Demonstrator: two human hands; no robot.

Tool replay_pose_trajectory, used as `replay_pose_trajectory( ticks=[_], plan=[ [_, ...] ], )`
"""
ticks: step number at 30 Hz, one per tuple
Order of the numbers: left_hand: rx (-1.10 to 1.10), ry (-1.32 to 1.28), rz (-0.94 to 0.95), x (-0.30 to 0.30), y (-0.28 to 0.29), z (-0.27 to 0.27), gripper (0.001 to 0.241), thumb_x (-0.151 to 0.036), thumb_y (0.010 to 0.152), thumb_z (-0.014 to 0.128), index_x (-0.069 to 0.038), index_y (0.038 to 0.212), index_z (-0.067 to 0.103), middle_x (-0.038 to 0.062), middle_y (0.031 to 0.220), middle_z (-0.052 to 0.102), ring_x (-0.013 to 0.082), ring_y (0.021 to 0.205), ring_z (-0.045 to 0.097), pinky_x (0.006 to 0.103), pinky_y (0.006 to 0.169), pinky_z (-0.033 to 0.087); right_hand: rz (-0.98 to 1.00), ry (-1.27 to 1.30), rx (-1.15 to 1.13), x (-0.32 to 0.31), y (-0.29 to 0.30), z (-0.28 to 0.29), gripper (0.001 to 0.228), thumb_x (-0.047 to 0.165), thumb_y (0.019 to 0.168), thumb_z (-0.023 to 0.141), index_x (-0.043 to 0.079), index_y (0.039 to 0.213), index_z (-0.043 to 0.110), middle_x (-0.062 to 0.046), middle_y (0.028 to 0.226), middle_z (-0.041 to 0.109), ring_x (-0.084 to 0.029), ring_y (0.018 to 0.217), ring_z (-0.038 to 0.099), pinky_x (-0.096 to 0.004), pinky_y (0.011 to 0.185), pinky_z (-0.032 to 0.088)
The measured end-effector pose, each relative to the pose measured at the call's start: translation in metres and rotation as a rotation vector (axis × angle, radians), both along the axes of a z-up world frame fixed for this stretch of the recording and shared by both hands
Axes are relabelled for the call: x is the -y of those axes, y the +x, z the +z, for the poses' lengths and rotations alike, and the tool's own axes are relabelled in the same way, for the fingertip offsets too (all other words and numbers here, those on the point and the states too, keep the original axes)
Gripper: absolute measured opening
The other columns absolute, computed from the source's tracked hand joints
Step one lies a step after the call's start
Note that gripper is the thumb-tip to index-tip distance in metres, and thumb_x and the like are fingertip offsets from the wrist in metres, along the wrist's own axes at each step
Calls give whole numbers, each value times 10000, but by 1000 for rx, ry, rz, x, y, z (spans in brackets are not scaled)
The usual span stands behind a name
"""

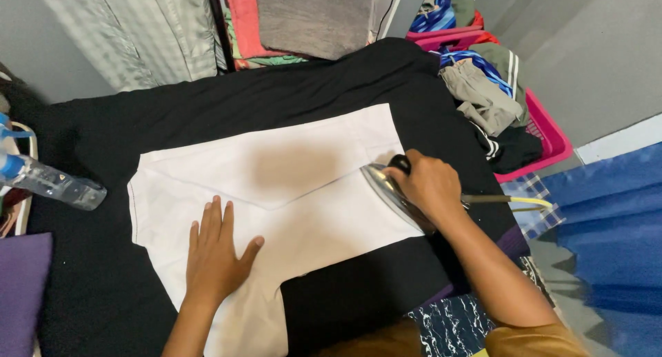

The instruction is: The person irons a white shirt on a black ironing board, smoothing the fabric and using a spray bottle to apply water. They fold the shirt into a neat stack and place it on top of a purple shirt.

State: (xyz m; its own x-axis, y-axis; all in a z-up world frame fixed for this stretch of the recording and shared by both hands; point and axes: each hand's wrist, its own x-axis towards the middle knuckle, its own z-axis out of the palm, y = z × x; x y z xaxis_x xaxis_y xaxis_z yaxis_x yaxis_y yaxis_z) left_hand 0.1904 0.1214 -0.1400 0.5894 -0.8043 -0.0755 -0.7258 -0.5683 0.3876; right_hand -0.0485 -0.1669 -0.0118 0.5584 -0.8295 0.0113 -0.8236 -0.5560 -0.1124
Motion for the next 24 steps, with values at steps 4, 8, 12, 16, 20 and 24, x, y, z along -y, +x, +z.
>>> replay_pose_trajectory(
  ticks=[4, 8, 12, 16, 20, 24],
  plan=[
    [-17, 23, 20, 2, 1, 9, 1036, -691, 849, 567, -6, 1562, 254, 197, 1699, 121, 292, 1579, 36, 506, 1218, 69, -64, -56, -9, 12, -2, -9, 571, 600, 933, 693, 31, 889, 696, -162, 690, 714, -347, 577, 694, -421, 590, 547],
    [-134, 242, 74, 5, -3, 38, 1002, -789, 908, 400, -128, 1626, 171, 111, 1726, 62, 237, 1598, 17, 467, 1282, -2, -148, 12, -105, 17, -5, -15, 516, 577, 894, 705, 142, 1171, 735, -168, 941, 778, -431, 900, 750, -502, 767, 588],
    [-114, 274, 89, 0, 1, 32, 989, -794, 916, 357, -143, 1633, 154, 96, 1728, 50, 244, 1597, -5, 478, 1277, -5, -129, -14, -142, 21, -11, -12, 493, 553, 904, 698, 138, 1165, 746, -166, 924, 780, -422, 906, 752, -498, 765, 587],
    [-102, 280, 84, -1, 2, 31, 991, -799, 913, 342, -150, 1635, 142, 92, 1729, 45, 251, 1595, -2, 479, 1280, 3, -77, -33, -126, 22, -19, -9, 495, 537, 918, 702, 95, 1137, 748, -172, 878, 772, -430, 866, 750, -505, 732, 578],
    [-121, 304, 78, -12, 2, 37, 949, -769, 931, 343, -154, 1632, 161, 81, 1730, 52, 240, 1596, 8, 462, 1284, 8, 193, 93, -190, 6, -30, 2, 454, 537, 805, 717, 144, 1031, 744, -159, 862, 783, -429, 910, 744, -514, 788, 576],
    [-124, 263, 99, -30, -2, 49, 925, -692, 936, 455, -108, 1616, 225, 129, 1717, 120, 257, 1592, 70, 456, 1280, 37, 257, 68, -230, 4, -24, -4, 433, 570, 783, 707, 196, 1002, 733, -91, 842, 787, -372, 883, 755, -455, 764, 579]
  ],
)
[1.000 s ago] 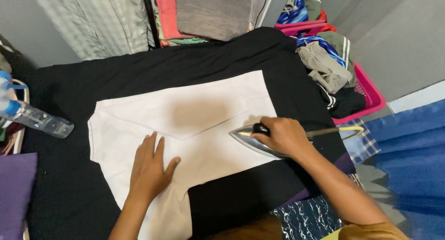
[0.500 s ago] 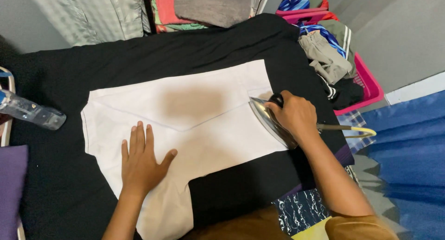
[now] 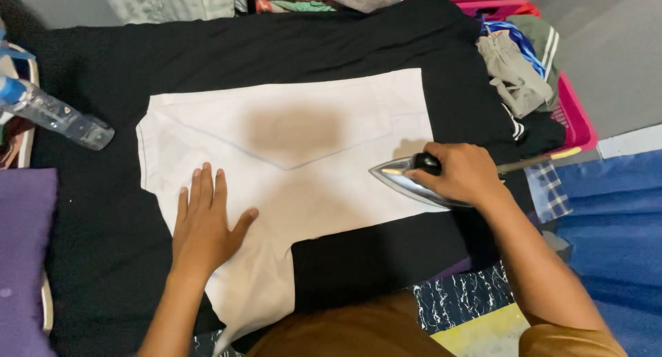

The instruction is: The person irons a white shirt on a black ironing board, smoothing the fabric and using a spray bottle to apply water. They fold the shirt into a neat stack and place it on top of a purple shirt.

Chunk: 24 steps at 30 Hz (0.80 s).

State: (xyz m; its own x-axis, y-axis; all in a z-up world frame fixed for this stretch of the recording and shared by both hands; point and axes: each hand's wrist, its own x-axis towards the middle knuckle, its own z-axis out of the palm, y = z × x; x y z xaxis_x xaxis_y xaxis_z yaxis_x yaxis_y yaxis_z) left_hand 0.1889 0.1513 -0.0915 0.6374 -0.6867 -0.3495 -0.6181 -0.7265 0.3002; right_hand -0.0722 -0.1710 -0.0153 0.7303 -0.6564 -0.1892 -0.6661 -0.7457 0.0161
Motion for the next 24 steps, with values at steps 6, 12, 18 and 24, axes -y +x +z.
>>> replay_pose_trajectory(
  ticks=[6, 12, 18, 24],
  plan=[
    [53, 1, 2, -15, 0, -1, 911, -674, 936, 462, -132, 1626, 215, 124, 1717, 122, 257, 1591, 72, 479, 1279, 37, 87, -7, 8, -21, 26, -7, 447, 569, 807, 676, 167, 995, 723, -121, 829, 774, -393, 858, 747, -477, 745, 572],
    [75, -47, -2, -20, 4, -9, 924, -701, 918, 466, -151, 1625, 237, 107, 1719, 138, 241, 1589, 89, 491, 1272, 38, 201, 37, -15, -26, 16, -11, 460, 627, 739, 696, 212, 937, 723, -58, 782, 775, -321, 840, 762, -422, 738, 585],
    [97, -90, -3, -22, 3, -12, 887, -679, 938, 454, -140, 1620, 278, 120, 1713, 185, 249, 1587, 127, 497, 1271, 50, 202, -24, 89, -37, 26, -12, 460, 612, 799, 676, 169, 917, 708, -103, 713, 734, -352, 745, 738, -432, 669, 565],
    [146, -144, 1, -29, 2, -16, 851, -653, 947, 472, -131, 1602, 319, 124, 1703, 217, 257, 1578, 167, 513, 1268, 80, 356, 34, 76, -38, 6, -25, 454, 653, 711, 713, 239, 898, 711, -37, 737, 757, -286, 776, 757, -398, 685, 582]
  ],
)
